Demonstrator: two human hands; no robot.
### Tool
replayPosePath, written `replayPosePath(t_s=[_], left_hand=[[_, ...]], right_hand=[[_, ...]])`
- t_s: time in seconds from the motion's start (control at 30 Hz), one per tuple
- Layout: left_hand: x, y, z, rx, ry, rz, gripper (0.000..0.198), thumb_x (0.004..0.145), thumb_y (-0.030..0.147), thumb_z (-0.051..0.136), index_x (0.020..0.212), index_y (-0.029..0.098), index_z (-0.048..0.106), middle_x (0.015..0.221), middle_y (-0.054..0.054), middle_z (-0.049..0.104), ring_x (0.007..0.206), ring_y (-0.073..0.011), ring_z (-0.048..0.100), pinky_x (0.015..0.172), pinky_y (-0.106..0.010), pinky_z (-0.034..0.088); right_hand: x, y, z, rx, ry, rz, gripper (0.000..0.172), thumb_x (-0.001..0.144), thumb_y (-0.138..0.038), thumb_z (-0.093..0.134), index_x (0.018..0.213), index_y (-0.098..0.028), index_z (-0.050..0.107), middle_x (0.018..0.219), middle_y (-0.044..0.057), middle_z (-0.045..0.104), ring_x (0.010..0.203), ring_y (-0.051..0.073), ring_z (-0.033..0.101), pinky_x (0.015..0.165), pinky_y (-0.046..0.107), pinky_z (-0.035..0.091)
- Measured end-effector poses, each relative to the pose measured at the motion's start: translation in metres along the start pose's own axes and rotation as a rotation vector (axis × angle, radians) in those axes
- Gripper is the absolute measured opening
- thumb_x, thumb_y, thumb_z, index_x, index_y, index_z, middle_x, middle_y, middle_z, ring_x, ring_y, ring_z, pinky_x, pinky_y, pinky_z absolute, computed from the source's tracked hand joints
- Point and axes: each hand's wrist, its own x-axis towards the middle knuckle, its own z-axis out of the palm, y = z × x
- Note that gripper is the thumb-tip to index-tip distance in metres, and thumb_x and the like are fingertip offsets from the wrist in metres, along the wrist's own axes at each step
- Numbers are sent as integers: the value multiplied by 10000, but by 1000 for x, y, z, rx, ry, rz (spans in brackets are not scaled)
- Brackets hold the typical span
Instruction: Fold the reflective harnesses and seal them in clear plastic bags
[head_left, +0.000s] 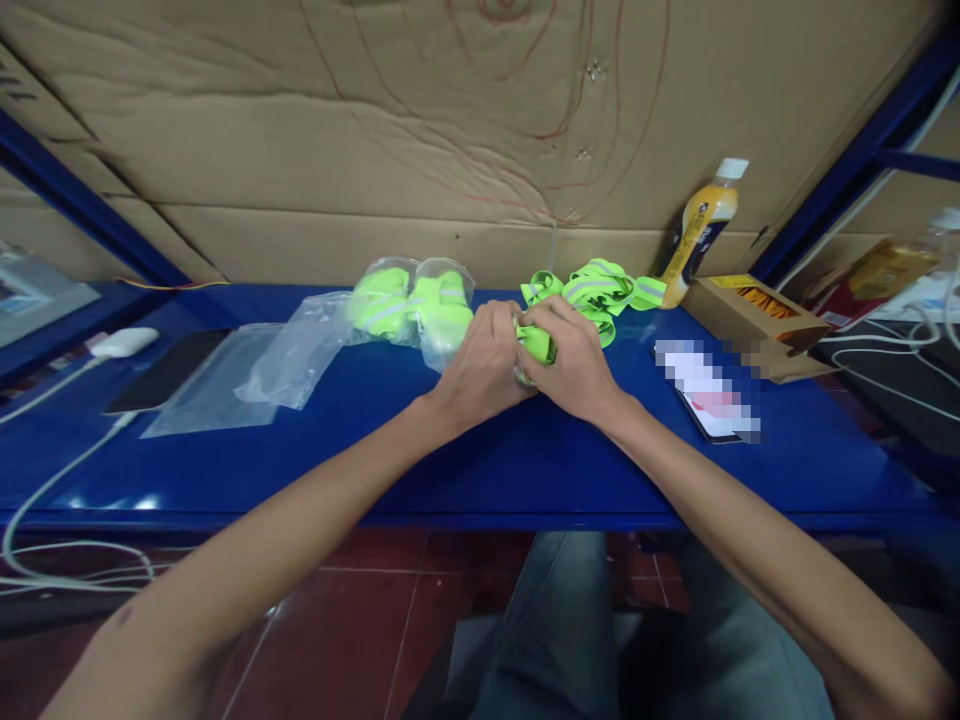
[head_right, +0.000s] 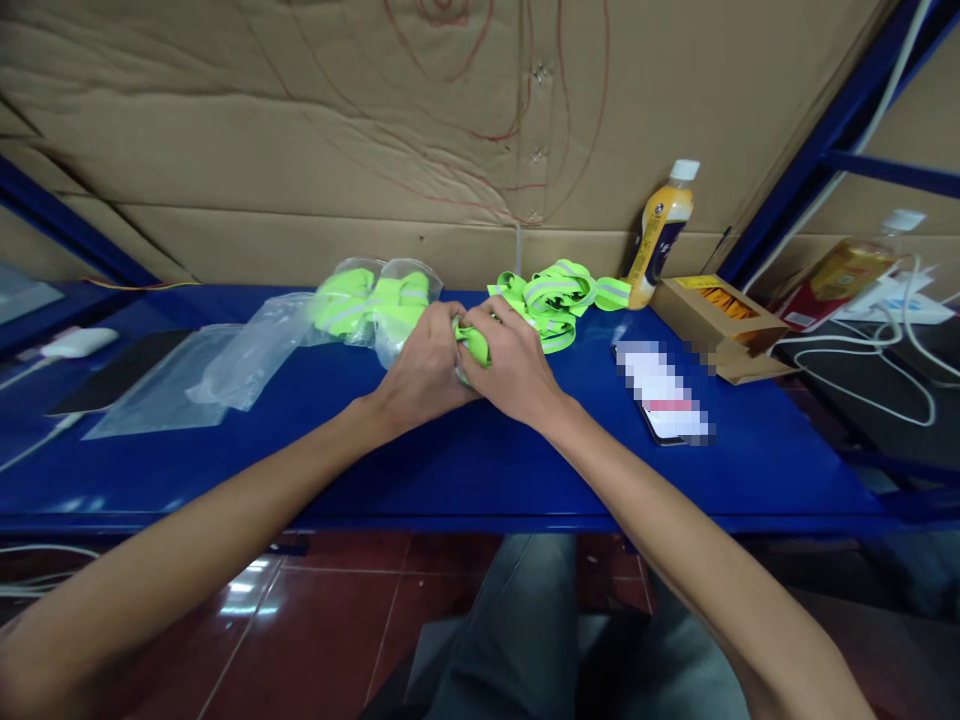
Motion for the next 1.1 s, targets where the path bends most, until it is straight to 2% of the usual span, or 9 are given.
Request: replayPosePath(t_s=[0.1, 0.2, 0.37, 0.53, 0.63, 0.8, 0.9, 1.0, 1.1], left_hand=[[5, -12, -6, -25, 46, 13, 700, 812, 352, 816, 1357, 190, 408, 1206, -153, 588, 1113, -345, 640, 946, -511, 603], [8, -18, -12, 6, 90, 22, 791, 840, 489, 875, 1400, 189, 404, 1230, -157, 584, 1150, -363, 647, 988, -543, 603], [9, -17, -16, 41, 77, 32, 684, 959, 531, 767, 1423, 161, 427, 1278, -211, 607, 1241, -431, 648, 1060, -628, 568], [8, -20, -17, -25, 40, -55, 1086, 764, 479, 897, 1571, 117, 268, 1469, -281, 540, 1369, -455, 605, 1135, -607, 547], [8, -19, -21, -67, -9, -79, 1080, 700, 406, 885, 1559, 158, 279, 1491, -260, 542, 1390, -434, 604, 1143, -564, 548], [8, -13, -25, -19, -14, -6, 895, 721, 311, 802, 1492, 137, 383, 1343, -217, 635, 1234, -400, 668, 1046, -525, 583], [8, -11, -22, 32, -8, 15, 864, 776, 293, 754, 1529, 90, 382, 1382, -252, 627, 1236, -414, 651, 1046, -543, 567], [8, -10, -19, 39, 4, 7, 895, 875, 351, 716, 1622, 67, 314, 1451, -280, 596, 1268, -429, 632, 1087, -574, 529], [10, -9, -19, 67, 55, -21, 998, 924, 555, 735, 1670, 68, 284, 1431, -288, 606, 1291, -472, 619, 1127, -632, 482]], right_hand=[[4, 0, -5, 114, 77, 30, 401, 882, -253, 713, 1280, -251, 660, 1346, 126, 703, 1277, 294, 675, 1082, 484, 580], [9, 2, -7, 230, 189, 199, 584, 826, -398, 849, 1353, -257, 641, 1383, 128, 713, 1173, 288, 712, 974, 453, 626], [11, 0, -7, 381, 88, 245, 300, 894, -455, 805, 1069, -215, 761, 986, 28, 814, 892, 219, 741, 842, 378, 623], [4, -11, -7, 200, 131, 165, 262, 964, -439, 763, 1095, -214, 798, 1067, 57, 847, 932, 244, 766, 904, 407, 629], [0, -16, -3, 114, 106, 74, 264, 1005, -410, 712, 1164, -211, 783, 1128, 92, 840, 1015, 270, 768, 956, 427, 615], [2, -14, 0, 117, -20, 72, 188, 1024, -328, 642, 1101, -192, 747, 1015, 83, 817, 920, 244, 734, 889, 385, 583], [6, -11, 1, 100, -86, 110, 203, 1024, -336, 624, 1108, -194, 742, 1029, 91, 809, 942, 256, 722, 893, 385, 558], [8, -8, 4, 138, -55, 166, 217, 1022, -339, 623, 1138, -201, 745, 1080, 94, 805, 1006, 269, 718, 933, 394, 547], [7, -4, 6, 252, 80, 312, 236, 1015, -440, 671, 1049, -214, 731, 945, 55, 764, 859, 231, 664, 826, 366, 544]])
